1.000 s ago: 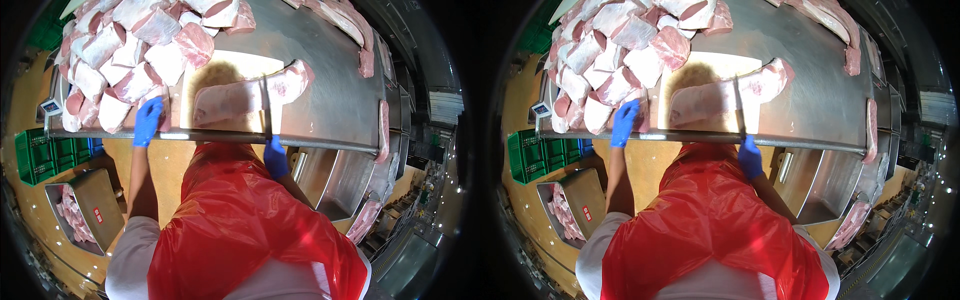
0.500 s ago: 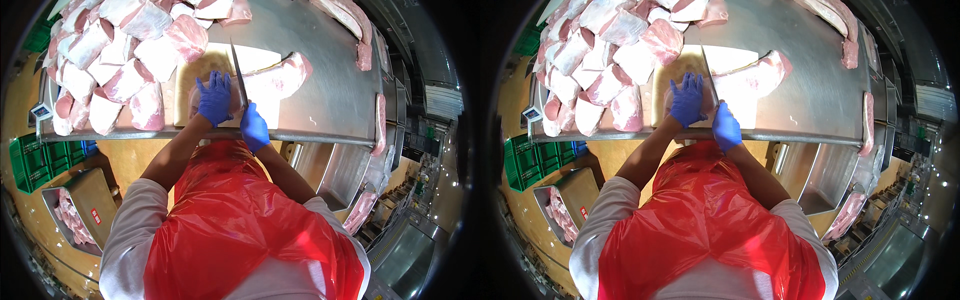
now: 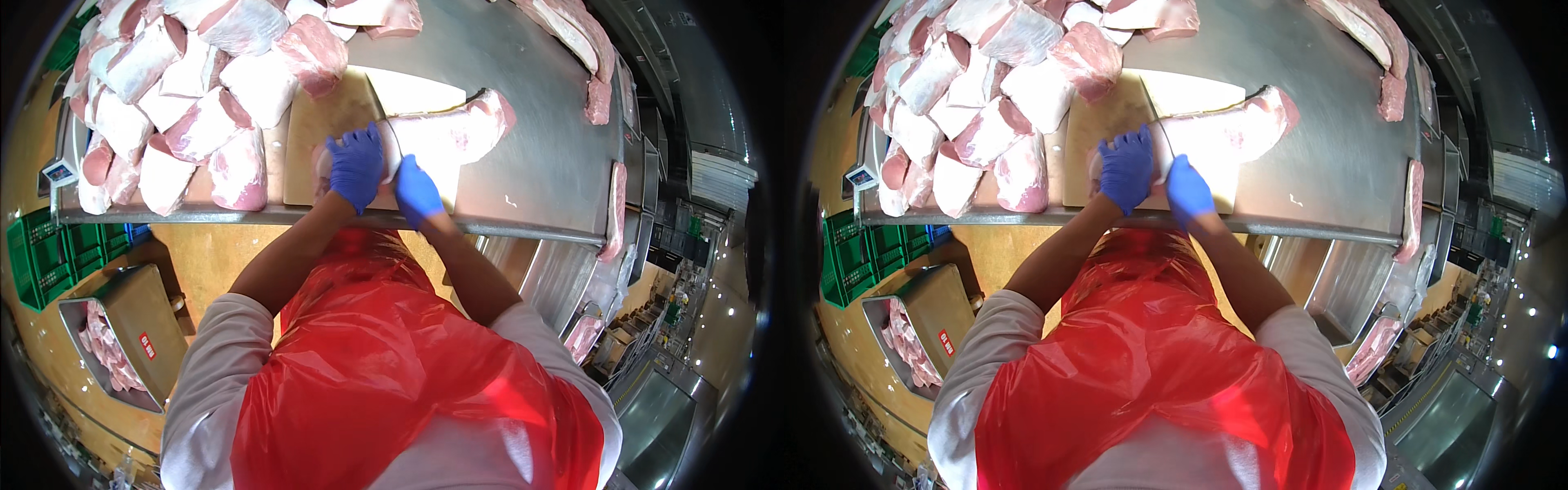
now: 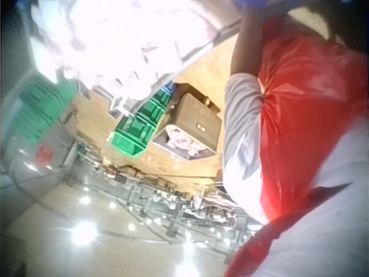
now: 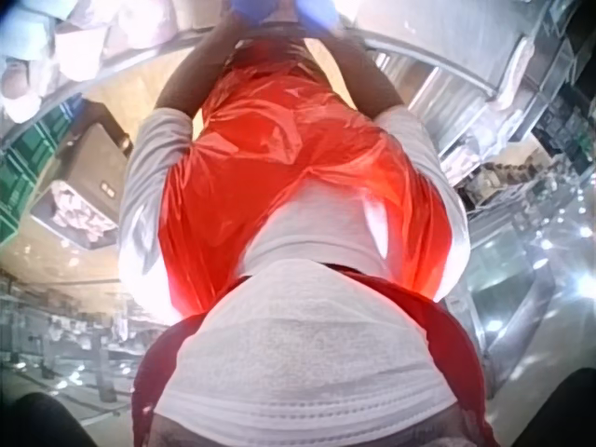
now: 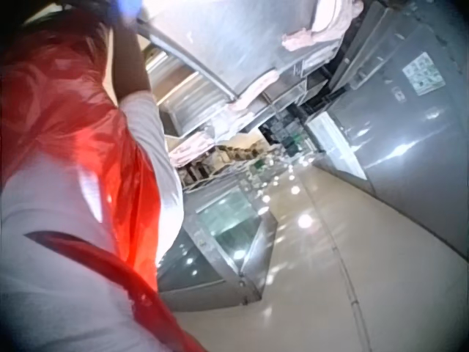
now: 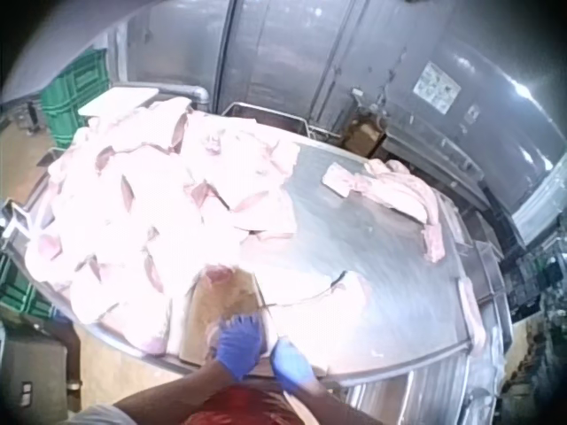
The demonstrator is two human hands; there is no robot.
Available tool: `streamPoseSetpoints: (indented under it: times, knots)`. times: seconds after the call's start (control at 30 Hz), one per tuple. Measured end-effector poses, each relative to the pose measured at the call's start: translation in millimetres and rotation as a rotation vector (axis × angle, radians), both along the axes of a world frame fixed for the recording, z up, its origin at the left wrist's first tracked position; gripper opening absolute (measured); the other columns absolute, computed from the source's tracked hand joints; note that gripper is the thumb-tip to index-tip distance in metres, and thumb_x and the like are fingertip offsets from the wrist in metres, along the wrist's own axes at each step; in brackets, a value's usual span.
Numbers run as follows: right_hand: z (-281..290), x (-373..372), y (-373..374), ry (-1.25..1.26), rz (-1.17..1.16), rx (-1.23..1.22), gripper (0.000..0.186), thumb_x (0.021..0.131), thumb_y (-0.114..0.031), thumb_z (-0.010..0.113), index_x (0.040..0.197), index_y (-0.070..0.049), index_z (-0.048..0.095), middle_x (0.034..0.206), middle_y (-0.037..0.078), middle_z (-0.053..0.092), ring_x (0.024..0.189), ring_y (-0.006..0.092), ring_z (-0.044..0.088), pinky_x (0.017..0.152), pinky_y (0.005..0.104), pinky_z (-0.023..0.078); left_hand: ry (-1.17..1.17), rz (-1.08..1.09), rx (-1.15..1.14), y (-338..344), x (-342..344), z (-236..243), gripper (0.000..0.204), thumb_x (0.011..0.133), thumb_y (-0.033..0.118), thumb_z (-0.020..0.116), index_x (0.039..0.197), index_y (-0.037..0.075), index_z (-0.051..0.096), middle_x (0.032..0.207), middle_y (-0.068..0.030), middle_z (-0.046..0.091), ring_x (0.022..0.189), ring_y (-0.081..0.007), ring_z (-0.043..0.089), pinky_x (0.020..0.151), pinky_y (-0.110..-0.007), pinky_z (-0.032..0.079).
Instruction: The person cuts large pieces of pork belly into smaller portions using a knife on a cutting board. They repeatedly pick up pieces, slice them, and place the cut portions into a metal tray and green baskets. The person also uses a digital scale to weigh portions during the process.
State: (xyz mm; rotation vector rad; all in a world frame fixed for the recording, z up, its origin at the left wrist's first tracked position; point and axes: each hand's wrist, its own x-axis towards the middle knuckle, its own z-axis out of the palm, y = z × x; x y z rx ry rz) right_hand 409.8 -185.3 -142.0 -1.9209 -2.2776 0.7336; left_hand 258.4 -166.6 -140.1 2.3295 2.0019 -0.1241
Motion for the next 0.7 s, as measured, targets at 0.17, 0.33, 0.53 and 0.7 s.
streamPoseSetpoints:
  times: [0.17, 0.33, 0.53, 0.7]
  knots:
    - [-25.0, 30.1, -46.6, 0.115, -0.024, -0.05, 0.028, 0.094, -0.009, 0.048, 0.119, 0.004, 0.046, 0.09, 0.03, 0.063, 0.083, 0.0443, 0.064, 0.071, 0.0527, 0.051, -0.186, 0.033, -0.094, 7.4, -17.6, 18.7, 0.103, 0.062, 0.048, 0.084, 0.144, 0.005, 0.038, 0.114, -0.015, 0.059, 0.106, -0.0309, 0.06, 0.091, -0.055, 0.046]
    - [-10.4, 116.4, -145.4, -0.166, 0.058, -0.309, 0.042, 0.09, -0.011, 0.053, 0.129, 0.001, 0.042, 0.089, 0.028, 0.066, 0.08, 0.0482, 0.064, 0.068, 0.0589, 0.05, -0.672, 0.19, -0.052, 31.3, -77.2, 10.8, 0.093, 0.064, 0.05, 0.083, 0.134, 0.0, 0.047, 0.108, -0.0188, 0.065, 0.098, -0.0339, 0.065, 0.083, -0.046, 0.052]
    - [17.2, 124.1, -170.9, -0.042, -0.303, -0.211, 0.024, 0.1, -0.029, 0.049, 0.103, -0.007, 0.04, 0.073, 0.032, 0.062, 0.074, 0.0551, 0.061, 0.059, 0.064, 0.046, -2.162, 0.749, -0.39, 50.1, -157.6, 32.5, 0.049, 0.082, 0.013, 0.068, 0.128, 0.001, 0.057, 0.11, -0.0091, 0.067, 0.097, -0.0216, 0.065, 0.088, -0.033, 0.054]
    - [-3.3, 126.0, -134.4, 0.174, -0.366, 0.061, 0.023, 0.099, -0.023, 0.054, 0.106, -0.002, 0.049, 0.075, 0.029, 0.061, 0.074, 0.0517, 0.061, 0.055, 0.0572, 0.042, -1.994, 0.716, -0.15, 115.8, -279.9, 162.0, 0.054, 0.083, 0.035, 0.071, 0.125, 0.003, 0.06, 0.109, -0.0131, 0.068, 0.094, -0.0237, 0.066, 0.087, -0.034, 0.055]
